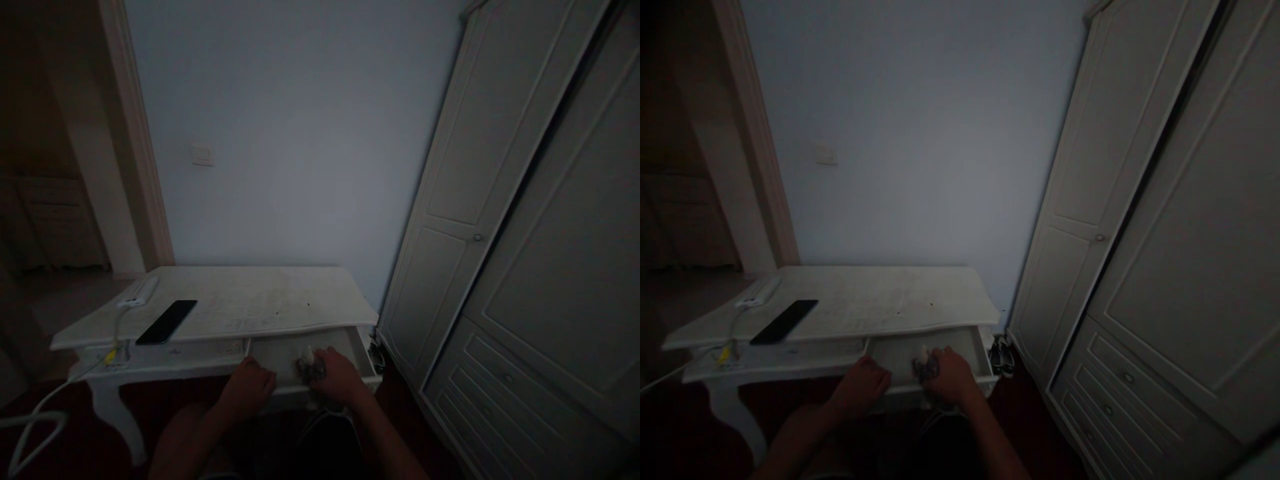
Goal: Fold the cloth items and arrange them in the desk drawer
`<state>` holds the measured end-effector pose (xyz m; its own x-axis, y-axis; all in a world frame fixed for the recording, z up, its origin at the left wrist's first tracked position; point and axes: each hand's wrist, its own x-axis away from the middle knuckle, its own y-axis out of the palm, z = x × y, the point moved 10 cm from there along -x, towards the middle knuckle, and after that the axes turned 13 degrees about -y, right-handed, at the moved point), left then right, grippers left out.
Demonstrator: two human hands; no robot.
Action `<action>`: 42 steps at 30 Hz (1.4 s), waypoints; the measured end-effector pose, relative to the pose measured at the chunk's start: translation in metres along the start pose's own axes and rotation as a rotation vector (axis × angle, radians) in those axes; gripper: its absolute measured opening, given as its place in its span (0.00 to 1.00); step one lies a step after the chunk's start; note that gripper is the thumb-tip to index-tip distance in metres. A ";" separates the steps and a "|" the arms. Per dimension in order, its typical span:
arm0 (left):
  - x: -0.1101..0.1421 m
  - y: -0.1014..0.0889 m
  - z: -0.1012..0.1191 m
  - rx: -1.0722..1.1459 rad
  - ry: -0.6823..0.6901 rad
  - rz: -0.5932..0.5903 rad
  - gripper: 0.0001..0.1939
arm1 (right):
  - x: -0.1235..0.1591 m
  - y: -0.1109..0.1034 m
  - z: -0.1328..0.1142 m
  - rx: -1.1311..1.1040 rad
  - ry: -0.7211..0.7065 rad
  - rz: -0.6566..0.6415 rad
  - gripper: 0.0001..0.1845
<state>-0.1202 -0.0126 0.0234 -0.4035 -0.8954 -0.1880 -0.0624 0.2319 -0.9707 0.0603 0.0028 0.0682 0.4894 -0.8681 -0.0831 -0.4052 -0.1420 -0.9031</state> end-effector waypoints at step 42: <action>-0.001 0.010 -0.005 -0.014 -0.016 -0.055 0.16 | -0.062 0.046 -0.051 -0.156 -0.025 -0.120 0.24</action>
<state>-0.1246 -0.0074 0.0143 -0.3849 -0.9128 -0.1367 -0.0971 0.1874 -0.9775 -0.0274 0.0258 0.0534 0.5598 -0.8286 0.0091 -0.4563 -0.3175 -0.8313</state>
